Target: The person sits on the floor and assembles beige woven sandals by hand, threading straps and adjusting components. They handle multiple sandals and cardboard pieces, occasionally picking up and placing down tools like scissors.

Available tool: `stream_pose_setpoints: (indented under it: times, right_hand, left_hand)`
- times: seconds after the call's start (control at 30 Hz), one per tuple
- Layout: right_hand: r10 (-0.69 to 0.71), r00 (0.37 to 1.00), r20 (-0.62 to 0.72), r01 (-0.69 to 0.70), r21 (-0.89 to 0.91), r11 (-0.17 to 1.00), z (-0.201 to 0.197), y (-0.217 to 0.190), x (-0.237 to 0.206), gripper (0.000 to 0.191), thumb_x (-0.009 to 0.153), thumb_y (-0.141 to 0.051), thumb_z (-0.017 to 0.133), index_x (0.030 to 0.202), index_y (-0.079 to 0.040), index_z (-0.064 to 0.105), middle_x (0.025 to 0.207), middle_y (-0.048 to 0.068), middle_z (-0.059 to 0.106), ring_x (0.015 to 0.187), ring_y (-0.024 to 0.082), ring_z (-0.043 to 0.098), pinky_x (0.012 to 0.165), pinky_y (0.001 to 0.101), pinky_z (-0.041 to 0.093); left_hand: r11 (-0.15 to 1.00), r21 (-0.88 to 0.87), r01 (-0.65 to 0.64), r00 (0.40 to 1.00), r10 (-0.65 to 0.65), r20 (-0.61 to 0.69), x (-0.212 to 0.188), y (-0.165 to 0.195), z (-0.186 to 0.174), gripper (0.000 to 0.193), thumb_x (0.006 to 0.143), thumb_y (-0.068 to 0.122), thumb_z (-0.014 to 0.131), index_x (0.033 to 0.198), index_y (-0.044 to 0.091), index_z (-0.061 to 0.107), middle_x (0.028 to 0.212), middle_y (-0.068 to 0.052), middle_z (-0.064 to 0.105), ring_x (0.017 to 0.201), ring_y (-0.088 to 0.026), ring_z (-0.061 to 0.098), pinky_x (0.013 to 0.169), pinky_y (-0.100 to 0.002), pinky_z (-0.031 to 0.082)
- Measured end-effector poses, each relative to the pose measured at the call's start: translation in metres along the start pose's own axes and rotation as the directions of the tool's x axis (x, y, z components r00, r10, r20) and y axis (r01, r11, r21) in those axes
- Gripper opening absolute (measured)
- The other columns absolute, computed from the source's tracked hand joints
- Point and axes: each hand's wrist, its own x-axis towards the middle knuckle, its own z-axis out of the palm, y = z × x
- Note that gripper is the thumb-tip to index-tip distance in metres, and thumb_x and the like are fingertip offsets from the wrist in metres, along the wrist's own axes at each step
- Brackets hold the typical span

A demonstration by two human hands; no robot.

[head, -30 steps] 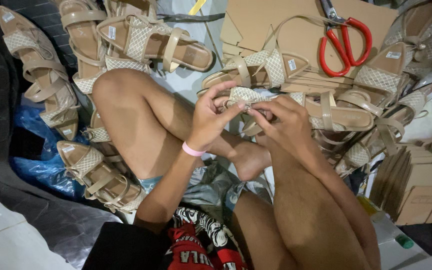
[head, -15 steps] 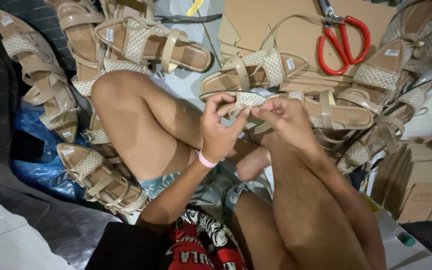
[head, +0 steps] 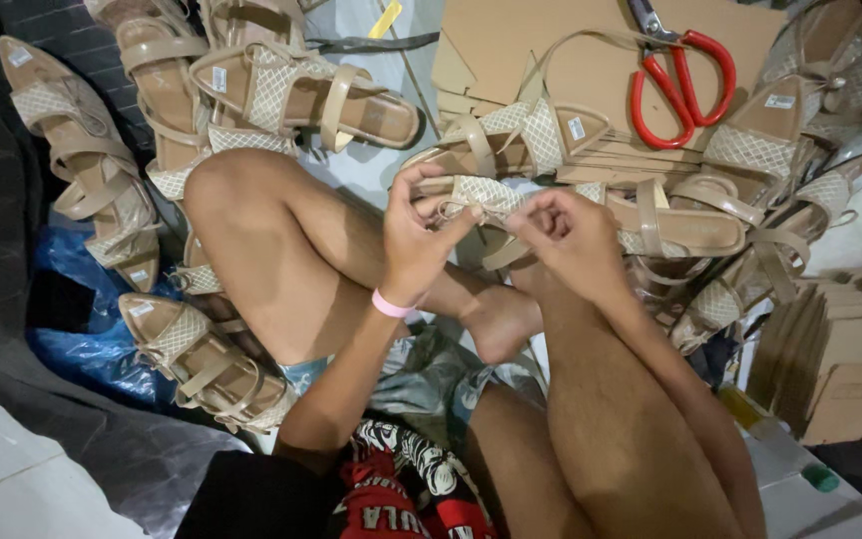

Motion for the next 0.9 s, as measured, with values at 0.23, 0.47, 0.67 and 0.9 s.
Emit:
stream_pose_setpoints:
  times: [0.23,0.47,0.67,0.9]
  right_hand:
    - [-0.001,0.995,0.1,-0.029,0.293,0.956,0.001,0.025,-0.002,0.019,0.103,-0.015,0.067,0.109,0.001,0.074,0.089,-0.002,0.07,0.08,0.002,0.059,0.069,0.02,0.048]
    - [0.126,0.948,0.292,-0.226,0.342,0.912,-0.004,0.028,0.003,0.018,0.096,-0.016,0.072,0.104,0.0,0.076,0.088,-0.004,0.072,0.072,0.001,0.057,0.058,0.0193,0.043]
    - [0.073,0.98,0.184,-0.141,0.386,0.912,0.003,0.028,0.004,0.015,0.096,-0.015,0.075,0.097,0.0,0.075,0.085,-0.005,0.07,0.077,0.001,0.059,0.066,0.018,0.047]
    - [0.174,0.981,0.091,-0.174,-0.008,0.985,0.004,0.01,0.001,0.024,0.091,-0.026,0.079,0.083,-0.003,0.074,0.062,-0.002,0.06,0.057,0.003,0.048,0.05,0.026,0.039]
  left_hand:
    - [0.998,-0.048,0.041,0.999,-0.039,0.037,0.003,0.004,-0.006,0.062,0.087,-0.008,0.079,0.137,0.0,0.042,0.116,-0.013,0.07,0.102,-0.014,0.071,0.089,-0.027,0.059]
    - [0.994,-0.065,0.087,0.994,-0.083,0.066,0.005,0.003,-0.011,0.063,0.087,-0.009,0.078,0.138,0.0,0.043,0.112,-0.011,0.071,0.099,-0.013,0.071,0.088,-0.028,0.06]
    - [0.996,-0.037,0.083,0.992,-0.079,0.102,0.006,0.005,-0.011,0.067,0.086,-0.01,0.08,0.14,0.001,0.042,0.11,-0.013,0.072,0.099,-0.013,0.071,0.087,-0.027,0.06]
    - [0.999,-0.014,0.045,0.996,-0.044,0.076,0.003,0.007,-0.004,0.067,0.086,-0.01,0.08,0.139,0.001,0.042,0.109,-0.012,0.07,0.095,-0.013,0.069,0.081,-0.026,0.058]
